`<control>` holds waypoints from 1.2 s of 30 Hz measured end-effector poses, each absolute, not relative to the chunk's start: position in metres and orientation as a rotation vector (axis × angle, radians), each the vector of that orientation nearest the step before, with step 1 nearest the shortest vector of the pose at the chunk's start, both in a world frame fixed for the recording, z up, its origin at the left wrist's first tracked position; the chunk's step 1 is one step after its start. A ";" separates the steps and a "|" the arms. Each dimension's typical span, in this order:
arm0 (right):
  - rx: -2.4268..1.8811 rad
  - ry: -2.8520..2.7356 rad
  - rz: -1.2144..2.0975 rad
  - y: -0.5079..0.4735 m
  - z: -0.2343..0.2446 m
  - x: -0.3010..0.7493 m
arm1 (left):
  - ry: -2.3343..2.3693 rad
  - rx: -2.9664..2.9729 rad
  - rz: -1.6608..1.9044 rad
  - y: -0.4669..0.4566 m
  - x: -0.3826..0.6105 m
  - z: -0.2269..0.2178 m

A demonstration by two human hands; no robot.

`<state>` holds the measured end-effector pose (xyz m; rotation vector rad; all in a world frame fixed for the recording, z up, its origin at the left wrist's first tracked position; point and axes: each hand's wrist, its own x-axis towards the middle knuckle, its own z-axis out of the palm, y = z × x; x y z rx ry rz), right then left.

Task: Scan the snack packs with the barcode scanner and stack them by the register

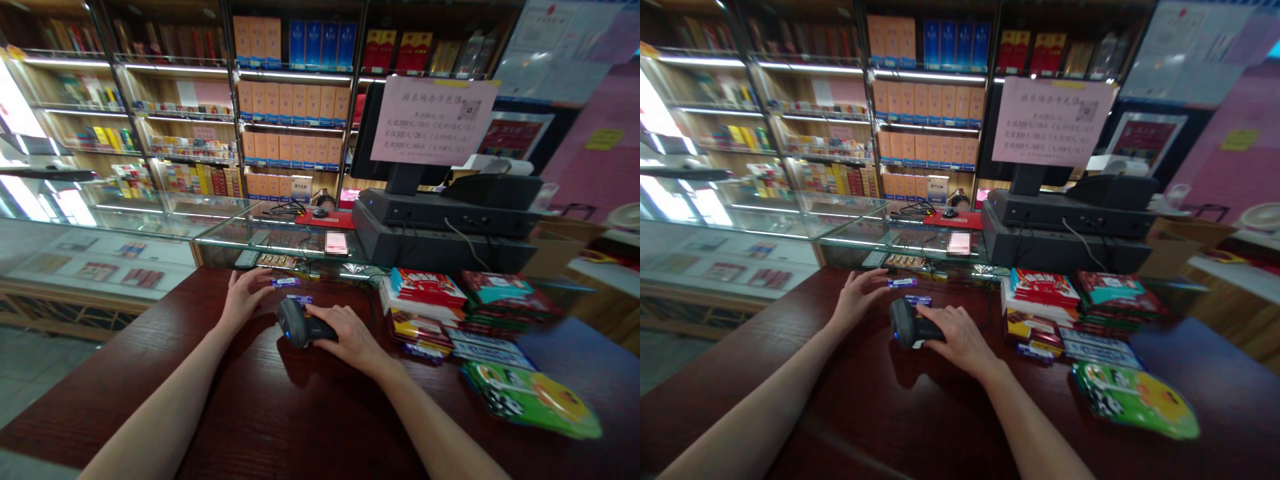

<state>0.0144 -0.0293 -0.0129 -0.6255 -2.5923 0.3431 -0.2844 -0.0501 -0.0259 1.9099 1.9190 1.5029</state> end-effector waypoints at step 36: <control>-0.615 -2.584 0.343 -0.032 -0.011 0.016 | 1.924 1.951 1.464 -0.048 -0.288 -0.032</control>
